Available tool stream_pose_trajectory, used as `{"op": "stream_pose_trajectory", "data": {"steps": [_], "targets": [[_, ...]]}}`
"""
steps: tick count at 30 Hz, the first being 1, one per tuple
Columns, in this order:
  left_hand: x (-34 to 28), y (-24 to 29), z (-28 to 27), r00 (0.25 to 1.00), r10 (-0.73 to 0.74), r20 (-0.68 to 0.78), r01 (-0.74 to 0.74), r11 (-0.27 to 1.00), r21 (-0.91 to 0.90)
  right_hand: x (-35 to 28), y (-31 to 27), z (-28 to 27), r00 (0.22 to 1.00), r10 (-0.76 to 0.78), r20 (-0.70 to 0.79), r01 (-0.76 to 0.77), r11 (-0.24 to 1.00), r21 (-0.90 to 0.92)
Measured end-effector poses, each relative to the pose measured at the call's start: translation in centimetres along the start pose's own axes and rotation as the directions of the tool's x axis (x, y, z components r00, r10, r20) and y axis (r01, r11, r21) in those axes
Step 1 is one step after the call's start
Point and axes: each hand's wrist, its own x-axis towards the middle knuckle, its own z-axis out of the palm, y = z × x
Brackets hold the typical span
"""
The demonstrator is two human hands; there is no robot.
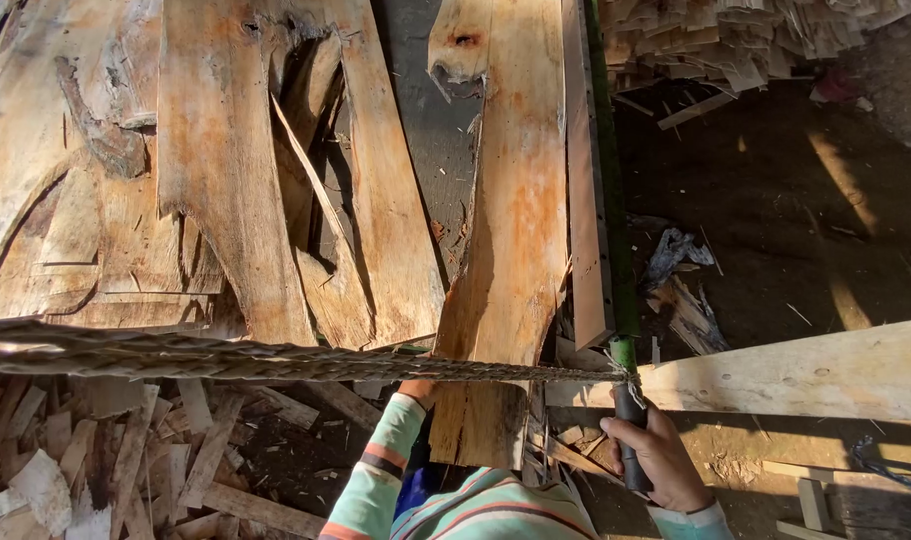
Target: Manually trimming thin sheets of wood veneer using a large guillotine cutter.
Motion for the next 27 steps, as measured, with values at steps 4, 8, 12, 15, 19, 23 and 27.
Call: {"op": "stream_pose_trajectory", "data": {"steps": [4,8,12,15,19,23,27], "targets": [[0.3,-0.3,-0.4,0.999,0.052,0.010,-0.053,0.996,0.077,-2.6,-4.4,0.5,0.998,0.008,-0.056,-0.014,0.994,-0.108],[-0.7,0.9,0.2,0.997,0.078,0.014,-0.079,0.987,0.143,-4.4,-7.8,0.8,0.995,-0.013,-0.095,0.000,0.990,-0.138],[-1.7,5.0,10.7,0.996,0.085,-0.007,-0.072,0.881,0.467,-2.7,-5.5,0.6,0.994,0.038,-0.104,-0.062,0.970,-0.236],[-0.3,3.8,8.0,0.995,0.101,-0.025,-0.058,0.741,0.669,-2.4,-4.4,0.7,0.995,0.012,-0.097,-0.036,0.967,-0.252],[5.9,-0.6,-1.6,0.980,0.126,0.151,-0.175,0.908,0.380,-4.3,-7.4,2.5,0.983,-0.004,-0.181,-0.044,0.965,-0.259],[0.9,2.3,6.8,0.995,0.048,0.087,-0.075,0.940,0.332,-4.6,-8.6,3.1,0.976,-0.003,-0.216,-0.061,0.956,-0.288],[-1.5,3.7,11.9,0.973,-0.059,-0.224,0.106,0.973,0.204,1.4,1.4,3.4,0.968,-0.040,-0.247,-0.039,0.951,-0.306]]}}
